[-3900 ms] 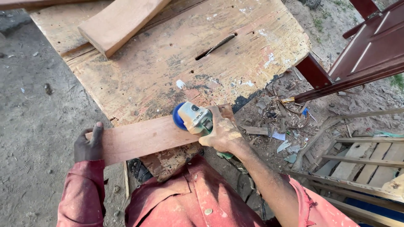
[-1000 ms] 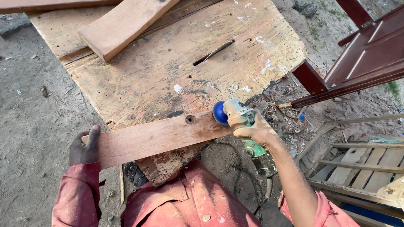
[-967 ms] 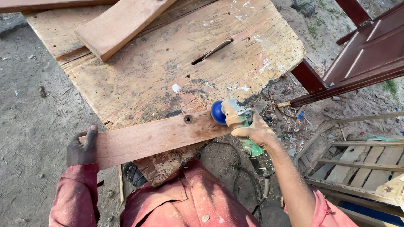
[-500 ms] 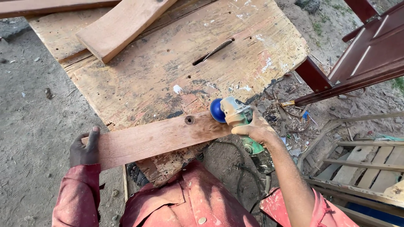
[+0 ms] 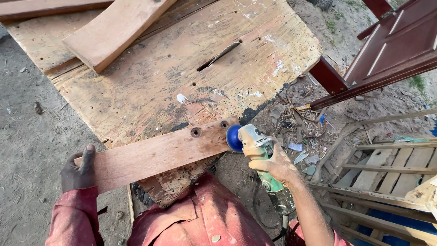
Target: Sanding a wooden furniture component using a handheld power sander on a workbench.
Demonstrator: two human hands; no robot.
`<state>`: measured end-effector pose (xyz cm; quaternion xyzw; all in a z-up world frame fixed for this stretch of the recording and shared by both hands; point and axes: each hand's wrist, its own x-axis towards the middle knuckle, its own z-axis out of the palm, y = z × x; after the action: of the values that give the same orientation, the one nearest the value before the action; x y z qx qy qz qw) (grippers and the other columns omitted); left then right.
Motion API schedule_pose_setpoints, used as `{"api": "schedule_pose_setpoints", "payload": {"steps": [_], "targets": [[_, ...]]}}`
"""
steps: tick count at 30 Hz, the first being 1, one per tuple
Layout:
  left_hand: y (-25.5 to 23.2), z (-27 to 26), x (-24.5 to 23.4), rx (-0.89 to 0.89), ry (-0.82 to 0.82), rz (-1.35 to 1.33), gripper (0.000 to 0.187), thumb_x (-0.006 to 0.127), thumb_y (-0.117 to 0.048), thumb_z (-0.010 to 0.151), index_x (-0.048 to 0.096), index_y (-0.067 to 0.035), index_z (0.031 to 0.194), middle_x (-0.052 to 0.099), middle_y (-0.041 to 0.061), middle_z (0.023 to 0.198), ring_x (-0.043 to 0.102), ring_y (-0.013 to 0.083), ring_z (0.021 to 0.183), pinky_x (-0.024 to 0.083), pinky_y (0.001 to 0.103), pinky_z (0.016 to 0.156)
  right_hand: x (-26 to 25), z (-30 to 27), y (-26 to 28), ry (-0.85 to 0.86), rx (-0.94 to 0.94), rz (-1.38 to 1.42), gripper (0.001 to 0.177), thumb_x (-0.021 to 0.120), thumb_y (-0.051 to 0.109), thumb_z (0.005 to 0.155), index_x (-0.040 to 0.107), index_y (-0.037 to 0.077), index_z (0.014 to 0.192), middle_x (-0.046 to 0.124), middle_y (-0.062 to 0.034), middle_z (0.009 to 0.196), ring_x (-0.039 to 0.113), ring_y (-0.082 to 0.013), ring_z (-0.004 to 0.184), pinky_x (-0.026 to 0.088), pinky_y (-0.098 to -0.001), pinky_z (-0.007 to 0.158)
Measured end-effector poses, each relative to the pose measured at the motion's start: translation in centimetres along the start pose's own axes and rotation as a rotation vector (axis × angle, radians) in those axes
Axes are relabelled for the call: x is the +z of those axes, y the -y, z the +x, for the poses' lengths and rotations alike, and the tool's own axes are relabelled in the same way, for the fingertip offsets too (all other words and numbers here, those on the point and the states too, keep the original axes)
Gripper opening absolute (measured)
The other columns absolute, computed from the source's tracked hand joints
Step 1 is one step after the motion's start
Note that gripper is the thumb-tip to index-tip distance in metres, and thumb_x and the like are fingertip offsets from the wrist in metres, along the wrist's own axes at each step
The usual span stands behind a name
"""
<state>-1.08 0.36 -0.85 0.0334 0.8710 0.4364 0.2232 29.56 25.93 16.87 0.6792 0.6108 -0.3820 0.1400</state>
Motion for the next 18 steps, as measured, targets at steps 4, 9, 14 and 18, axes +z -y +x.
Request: {"api": "schedule_pose_setpoints", "payload": {"steps": [4, 9, 14, 18], "targets": [[0.5, 0.5, -0.1, 0.008, 0.01, 0.025, 0.047, 0.054, -0.057, 0.082, 0.055, -0.01, 0.084, 0.052, 0.004, 0.069, 0.048, 0.017, 0.061, 0.036, 0.034, 0.051, -0.4, 1.7, -0.4, -0.014, -0.065, 0.053, 0.088, 0.064, 0.031, 0.042, 0.031, 0.018, 0.122, 0.044, -0.0044, 0.111, 0.046, -0.0205, 0.101, 0.036, -0.035, 0.082], [1.5, 1.0, 0.0, 0.028, -0.027, 0.087, 0.049, 0.054, -0.06, 0.084, 0.057, -0.011, 0.085, 0.052, 0.003, 0.068, 0.048, 0.0166, 0.061, 0.037, 0.034, 0.052, -0.6, 5.9, -0.3, -0.022, -0.248, 0.021, 0.08, 0.062, 0.034, 0.04, 0.035, 0.019, 0.114, 0.051, -0.0036, 0.097, 0.049, -0.0178, 0.088, 0.039, -0.0333, 0.074], [1.3, 1.0, -0.4, 0.048, -0.004, 0.087, 0.051, 0.053, -0.06, 0.086, 0.056, -0.01, 0.085, 0.049, 0.002, 0.068, 0.046, 0.0166, 0.061, 0.035, 0.034, 0.052, -0.8, 4.7, -0.3, 0.003, -0.16, 0.015, 0.099, 0.063, 0.037, 0.042, 0.016, 0.017, 0.127, 0.035, -0.0102, 0.119, 0.038, -0.0224, 0.107, 0.034, -0.0361, 0.088], [1.3, 0.7, 0.0, 0.054, -0.033, 0.087, 0.049, 0.054, -0.057, 0.087, 0.059, -0.009, 0.087, 0.054, 0.005, 0.072, 0.049, 0.0182, 0.065, 0.038, 0.035, 0.055, -0.6, 1.1, -1.6, -0.007, -0.062, 0.152, 0.08, 0.063, 0.03, 0.043, 0.034, 0.017, 0.116, 0.053, -0.0056, 0.101, 0.051, -0.0192, 0.089, 0.044, -0.0376, 0.078]]}}
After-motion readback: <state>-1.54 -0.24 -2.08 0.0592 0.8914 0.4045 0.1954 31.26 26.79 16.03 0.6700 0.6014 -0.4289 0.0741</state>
